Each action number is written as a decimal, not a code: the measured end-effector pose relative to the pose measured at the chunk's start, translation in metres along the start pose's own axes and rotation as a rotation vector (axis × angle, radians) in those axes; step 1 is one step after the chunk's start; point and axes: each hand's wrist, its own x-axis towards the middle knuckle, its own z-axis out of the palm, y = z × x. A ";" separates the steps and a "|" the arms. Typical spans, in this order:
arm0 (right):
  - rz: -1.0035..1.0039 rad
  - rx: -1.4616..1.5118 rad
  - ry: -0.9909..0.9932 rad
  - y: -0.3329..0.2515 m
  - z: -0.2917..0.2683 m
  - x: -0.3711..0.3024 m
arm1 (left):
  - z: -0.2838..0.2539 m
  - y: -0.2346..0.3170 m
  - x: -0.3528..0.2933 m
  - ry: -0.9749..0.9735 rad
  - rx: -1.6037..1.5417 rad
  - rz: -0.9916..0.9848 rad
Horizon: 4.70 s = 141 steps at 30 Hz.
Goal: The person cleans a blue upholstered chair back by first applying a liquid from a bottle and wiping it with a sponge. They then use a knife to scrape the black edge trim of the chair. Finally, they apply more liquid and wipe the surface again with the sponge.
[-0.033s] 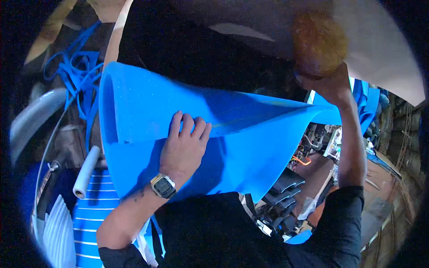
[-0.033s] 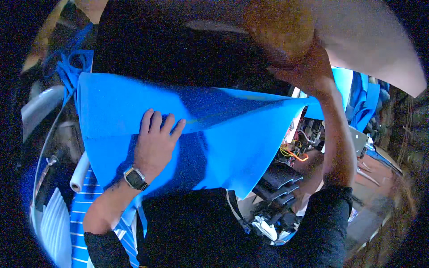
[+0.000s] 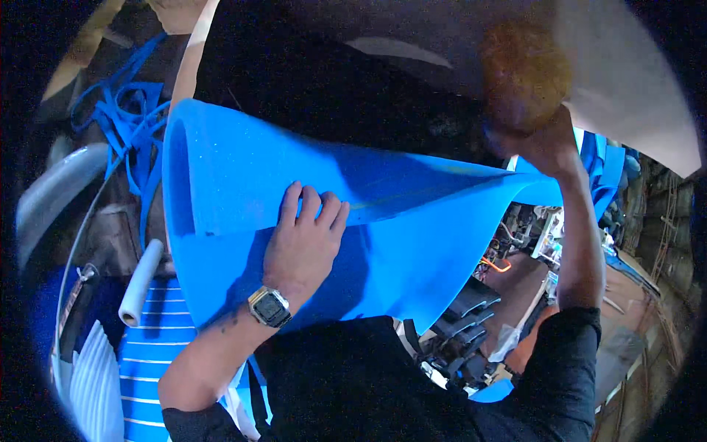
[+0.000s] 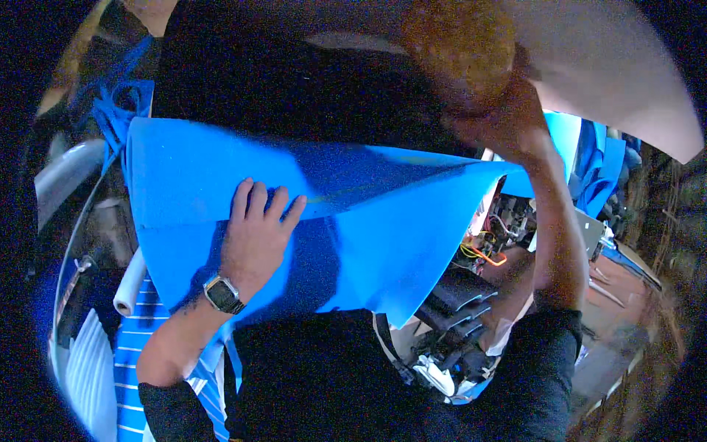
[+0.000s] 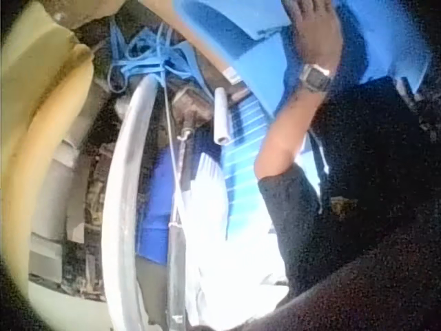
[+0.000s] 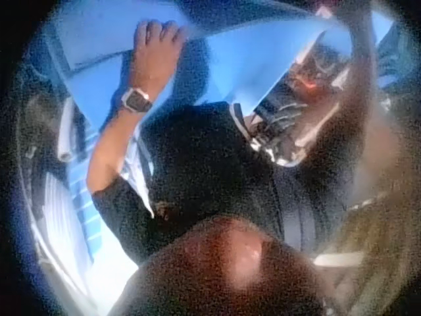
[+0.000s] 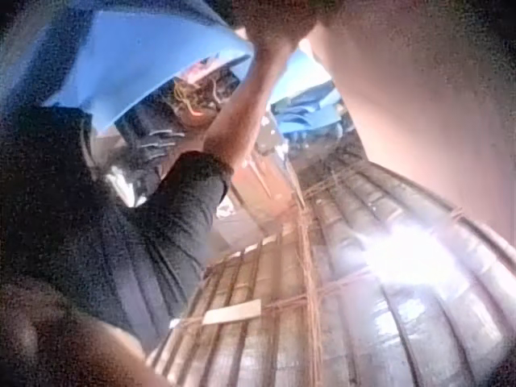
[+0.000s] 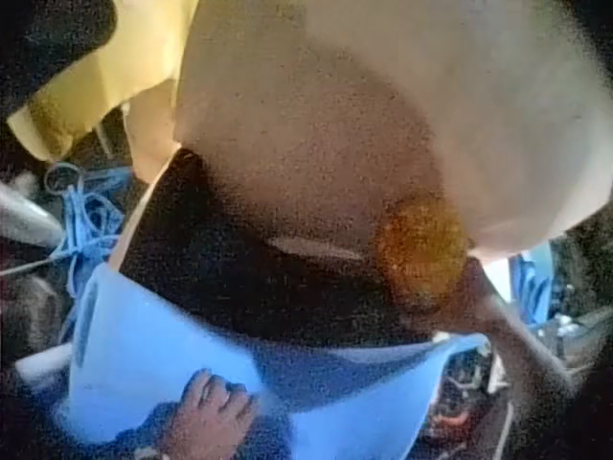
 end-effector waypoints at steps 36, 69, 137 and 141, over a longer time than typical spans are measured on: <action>0.022 -0.196 -0.175 -0.024 0.026 0.013 | 0.004 -0.002 -0.001 0.006 0.023 -0.001; 0.205 2.352 0.772 -0.156 0.180 0.031 | 0.007 0.004 -0.003 -0.182 0.114 0.033; 0.748 2.158 0.914 0.180 0.140 -0.142 | 0.061 0.079 0.180 0.039 -0.047 -0.164; -0.247 1.090 0.999 0.051 0.106 -0.142 | 0.056 0.022 0.131 0.175 0.289 -0.322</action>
